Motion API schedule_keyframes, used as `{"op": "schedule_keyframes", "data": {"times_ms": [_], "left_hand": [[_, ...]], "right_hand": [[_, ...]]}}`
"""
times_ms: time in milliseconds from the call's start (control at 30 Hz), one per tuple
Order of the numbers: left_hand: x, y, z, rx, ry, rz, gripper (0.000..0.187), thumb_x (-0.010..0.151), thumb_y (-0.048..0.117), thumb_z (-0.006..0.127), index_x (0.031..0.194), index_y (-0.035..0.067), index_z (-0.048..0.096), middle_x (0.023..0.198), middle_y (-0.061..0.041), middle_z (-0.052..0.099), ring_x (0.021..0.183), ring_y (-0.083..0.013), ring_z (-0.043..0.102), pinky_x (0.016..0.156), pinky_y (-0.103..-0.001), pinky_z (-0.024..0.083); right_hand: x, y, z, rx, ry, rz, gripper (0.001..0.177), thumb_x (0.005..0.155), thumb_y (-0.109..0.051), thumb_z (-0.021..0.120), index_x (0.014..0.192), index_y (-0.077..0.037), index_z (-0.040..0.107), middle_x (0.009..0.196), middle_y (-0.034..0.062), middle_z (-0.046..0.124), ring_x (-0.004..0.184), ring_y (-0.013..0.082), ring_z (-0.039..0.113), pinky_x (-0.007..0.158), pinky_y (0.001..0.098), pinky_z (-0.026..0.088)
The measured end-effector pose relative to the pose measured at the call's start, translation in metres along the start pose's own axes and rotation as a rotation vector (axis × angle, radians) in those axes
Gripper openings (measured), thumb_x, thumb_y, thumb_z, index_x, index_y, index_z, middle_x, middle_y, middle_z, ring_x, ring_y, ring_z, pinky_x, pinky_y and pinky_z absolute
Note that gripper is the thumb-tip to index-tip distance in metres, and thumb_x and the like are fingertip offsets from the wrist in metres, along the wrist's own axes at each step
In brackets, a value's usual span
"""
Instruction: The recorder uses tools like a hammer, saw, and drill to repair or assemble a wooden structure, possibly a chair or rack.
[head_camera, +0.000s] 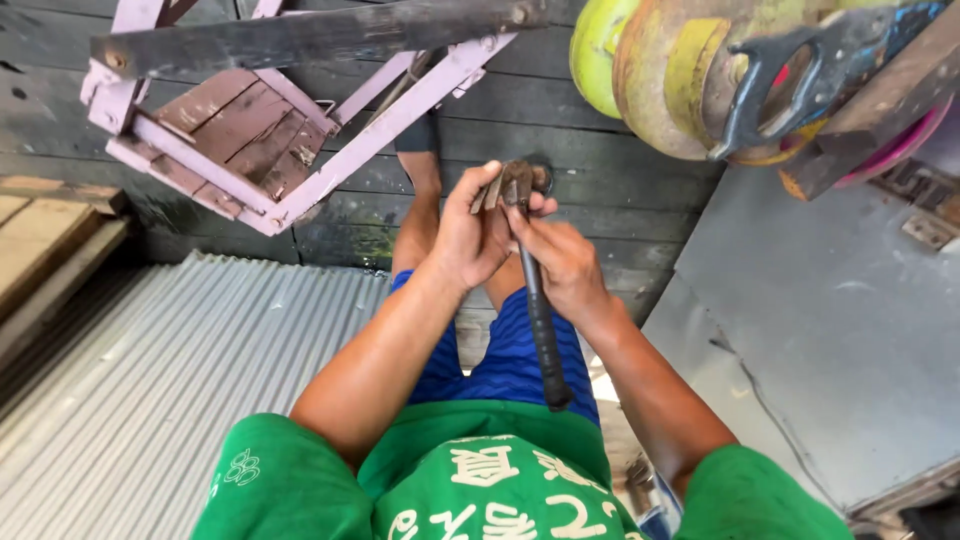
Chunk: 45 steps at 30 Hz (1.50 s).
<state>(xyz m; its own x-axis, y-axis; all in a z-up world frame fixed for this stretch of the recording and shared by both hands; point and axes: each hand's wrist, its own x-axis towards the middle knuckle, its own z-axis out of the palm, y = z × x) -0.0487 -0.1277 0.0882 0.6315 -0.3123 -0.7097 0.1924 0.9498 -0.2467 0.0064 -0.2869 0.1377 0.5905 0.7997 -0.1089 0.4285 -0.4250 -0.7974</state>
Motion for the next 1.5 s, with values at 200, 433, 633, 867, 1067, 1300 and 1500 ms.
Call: {"op": "schedule_keyframes", "data": {"times_ms": [200, 433, 633, 867, 1067, 1300, 1500], "left_hand": [[0.028, -0.024, -0.003, 0.175, 0.318, 0.463, 0.041, 0.1, 0.041, 0.058, 0.133, 0.02, 0.047, 0.088, -0.007, 0.062, 0.083, -0.0297, 0.073, 0.066, -0.036, 0.053], [0.032, 0.029, -0.013, 1.084, 0.503, 0.765, 0.068, 0.099, 0.059, 0.056, 0.126, -0.003, 0.058, 0.091, -0.012, 0.063, 0.077, -0.0232, 0.062, 0.069, -0.038, 0.052], [0.045, 0.124, -0.039, 1.62, 1.216, 1.324, 0.087, 0.082, 0.074, 0.071, 0.116, -0.006, 0.063, 0.106, -0.022, 0.067, 0.104, -0.0422, 0.061, 0.087, -0.051, 0.046], [0.056, 0.152, -0.014, 1.732, 0.928, 0.257, 0.118, 0.064, 0.103, 0.042, 0.107, -0.002, 0.074, 0.106, -0.023, 0.073, 0.107, -0.0359, 0.069, 0.089, -0.046, 0.052], [0.065, 0.157, -0.028, 1.777, 0.786, 0.162, 0.113, 0.068, 0.099, 0.028, 0.109, 0.006, 0.078, 0.11, -0.021, 0.076, 0.108, -0.0335, 0.073, 0.092, -0.045, 0.053], [0.054, 0.16, -0.015, 1.83, 0.792, 0.141, 0.113, 0.074, 0.099, 0.027, 0.115, 0.006, 0.077, 0.122, -0.023, 0.068, 0.12, -0.0369, 0.064, 0.098, -0.046, 0.049], [0.023, 0.165, -0.016, 1.87, 0.825, 0.151, 0.113, 0.074, 0.101, 0.031, 0.117, 0.005, 0.074, 0.119, -0.025, 0.068, 0.118, -0.0385, 0.063, 0.095, -0.047, 0.048]], "right_hand": [[-0.056, -0.006, -0.004, 0.484, -0.143, 0.499, 0.072, 0.098, -0.014, 0.067, 0.156, 0.002, 0.027, 0.12, 0.0212, 0.068, 0.106, 0.0208, 0.068, 0.094, 0.0352, 0.053], [-0.032, 0.006, -0.009, 0.112, 0.017, 0.596, 0.036, 0.097, -0.016, 0.069, 0.127, 0.002, 0.061, 0.102, 0.0157, 0.075, 0.087, 0.0193, 0.072, 0.079, 0.0348, 0.058], [0.016, 0.011, -0.038, -0.172, 0.032, 0.383, 0.029, 0.102, -0.019, 0.069, 0.124, -0.001, 0.062, 0.082, 0.0172, 0.07, 0.071, 0.031, 0.072, 0.071, 0.04, 0.056], [0.052, 0.036, -0.03, -0.276, -0.012, 0.255, 0.034, 0.113, -0.018, 0.062, 0.141, 0.0, 0.052, 0.105, 0.0266, 0.07, 0.097, 0.044, 0.071, 0.083, 0.0473, 0.055], [0.042, 0.038, -0.012, -0.273, 0.101, 0.132, 0.038, 0.115, -0.017, 0.06, 0.145, 0.002, 0.046, 0.112, 0.0266, 0.069, 0.099, 0.0407, 0.072, 0.088, 0.0456, 0.057], [0.049, 0.039, -0.022, -0.252, 0.041, 0.242, 0.037, 0.113, -0.016, 0.061, 0.143, 0.003, 0.051, 0.109, 0.0247, 0.07, 0.099, 0.0398, 0.073, 0.086, 0.0453, 0.057], [0.06, -0.005, -0.052, -0.227, -0.013, 0.266, 0.04, 0.109, -0.014, 0.063, 0.143, 0.004, 0.051, 0.108, 0.0262, 0.07, 0.097, 0.0398, 0.073, 0.086, 0.0438, 0.056]]}}
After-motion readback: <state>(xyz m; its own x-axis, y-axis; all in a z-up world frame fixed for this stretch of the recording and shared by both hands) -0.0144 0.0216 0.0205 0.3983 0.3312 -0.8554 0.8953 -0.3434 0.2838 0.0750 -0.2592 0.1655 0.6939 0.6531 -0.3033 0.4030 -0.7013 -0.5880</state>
